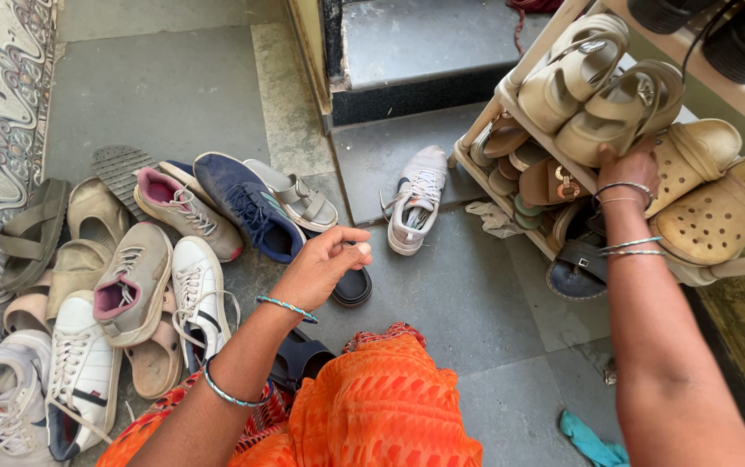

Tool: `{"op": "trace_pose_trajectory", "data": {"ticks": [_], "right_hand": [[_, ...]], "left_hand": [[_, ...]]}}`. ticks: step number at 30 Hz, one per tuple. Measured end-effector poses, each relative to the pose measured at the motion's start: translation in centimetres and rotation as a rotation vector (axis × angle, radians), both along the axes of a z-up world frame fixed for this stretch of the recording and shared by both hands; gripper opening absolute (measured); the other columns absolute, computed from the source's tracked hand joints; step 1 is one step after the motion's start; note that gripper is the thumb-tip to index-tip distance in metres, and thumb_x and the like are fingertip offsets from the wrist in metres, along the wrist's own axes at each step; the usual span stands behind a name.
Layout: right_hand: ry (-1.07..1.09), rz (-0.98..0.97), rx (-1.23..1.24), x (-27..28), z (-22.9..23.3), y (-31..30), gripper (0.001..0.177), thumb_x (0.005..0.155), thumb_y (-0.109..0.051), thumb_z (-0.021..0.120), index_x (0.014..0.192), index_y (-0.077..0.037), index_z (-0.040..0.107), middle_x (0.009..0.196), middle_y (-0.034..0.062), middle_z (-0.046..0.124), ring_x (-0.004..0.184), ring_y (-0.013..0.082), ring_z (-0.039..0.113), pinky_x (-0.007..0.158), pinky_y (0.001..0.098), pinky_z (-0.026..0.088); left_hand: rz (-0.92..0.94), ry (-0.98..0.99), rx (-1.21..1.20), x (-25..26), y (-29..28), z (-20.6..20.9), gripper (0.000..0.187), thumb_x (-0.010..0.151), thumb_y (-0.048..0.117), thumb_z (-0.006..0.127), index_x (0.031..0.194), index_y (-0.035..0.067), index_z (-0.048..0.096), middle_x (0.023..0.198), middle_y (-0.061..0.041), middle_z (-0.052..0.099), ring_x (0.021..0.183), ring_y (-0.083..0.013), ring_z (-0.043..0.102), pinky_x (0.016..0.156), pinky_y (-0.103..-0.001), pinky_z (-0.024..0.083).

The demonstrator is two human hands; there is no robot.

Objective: The person organizes a pile of shoes on the floor by picking up various pairs, including sneakers, sandals, and clogs, and placing them onto a nearby plastic shoe rack. The person handles each shoe individually, arranging them on the rack shelves.

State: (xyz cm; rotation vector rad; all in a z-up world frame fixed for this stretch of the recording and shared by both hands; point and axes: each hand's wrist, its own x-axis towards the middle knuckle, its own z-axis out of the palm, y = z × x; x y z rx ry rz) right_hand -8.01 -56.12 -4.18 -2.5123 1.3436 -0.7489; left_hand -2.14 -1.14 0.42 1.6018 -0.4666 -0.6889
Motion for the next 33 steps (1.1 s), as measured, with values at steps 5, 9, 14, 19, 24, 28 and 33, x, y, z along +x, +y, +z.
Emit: {"op": "trace_pose_trajectory", "data": {"ticks": [5,9,14,19,24,28,33], "right_hand": [[0.147,0.127,-0.112,0.6,-1.2,-4.3,0.05,0.098,-0.043,0.073,0.116,0.003,0.069,0.112,0.0339,0.067,0.102,0.0528,0.062,0.086,0.0595,0.049],[0.152,0.085,-0.06,3.2,-2.4,-7.5,0.042,0.097,-0.037,0.071,0.115,0.001,0.073,0.116,0.0322,0.068,0.106,0.0517,0.064,0.091,0.057,0.05],[0.067,0.146,0.052,3.1,-2.1,-7.5,0.067,0.081,-0.049,0.084,0.119,0.005,0.069,0.118,0.0328,0.065,0.113,0.0474,0.063,0.097,0.051,0.05],[0.146,0.099,-0.024,3.4,-1.5,-4.5,0.113,0.074,-0.061,0.092,0.145,0.007,0.035,0.133,0.0382,0.053,0.126,0.0518,0.052,0.099,0.0528,0.047],[0.341,0.041,-0.058,4.2,-0.1,-1.7,0.133,0.069,-0.059,0.092,0.153,0.007,0.013,0.138,0.0335,0.048,0.118,0.0447,0.058,0.091,0.0506,0.051],[0.385,0.145,-0.238,2.9,-0.3,-0.5,0.112,0.085,-0.057,0.088,0.15,0.008,0.024,0.133,0.0299,0.058,0.112,0.0443,0.065,0.088,0.0521,0.054],[0.409,0.173,-0.382,1.9,-0.6,0.7,0.106,0.079,-0.043,0.088,0.155,0.006,0.033,0.124,0.0251,0.058,0.099,0.0421,0.067,0.082,0.0501,0.054]], "left_hand": [[-0.002,0.011,-0.031,0.3,-0.6,-1.0,0.04,0.094,0.027,0.066,0.126,0.002,0.065,0.1,-0.008,0.075,0.095,-0.0144,0.07,0.088,-0.028,0.056],[-0.031,0.011,-0.069,0.2,-0.4,-1.2,0.04,0.096,0.025,0.064,0.128,0.001,0.063,0.101,-0.007,0.075,0.097,-0.0122,0.071,0.09,-0.027,0.055],[-0.033,-0.04,-0.011,-0.3,0.1,-0.6,0.041,0.095,0.025,0.067,0.128,0.001,0.064,0.097,-0.005,0.071,0.095,-0.0102,0.069,0.088,-0.026,0.054],[-0.035,-0.05,0.001,0.0,0.0,-0.2,0.041,0.094,0.027,0.067,0.127,0.002,0.064,0.095,-0.001,0.071,0.092,-0.0082,0.066,0.083,-0.024,0.052],[-0.016,-0.116,0.071,-0.2,-0.1,0.1,0.044,0.093,0.03,0.069,0.126,0.002,0.067,0.094,-0.003,0.068,0.088,-0.0097,0.062,0.079,-0.026,0.051],[-0.034,-0.126,0.095,-0.1,-0.2,0.0,0.045,0.092,0.032,0.069,0.126,0.002,0.066,0.095,-0.003,0.07,0.09,-0.0096,0.064,0.083,-0.026,0.052],[-0.048,-0.144,0.125,0.0,-0.3,-0.7,0.046,0.091,0.033,0.069,0.125,0.002,0.065,0.097,-0.004,0.071,0.091,-0.0105,0.065,0.083,-0.028,0.053]]}}
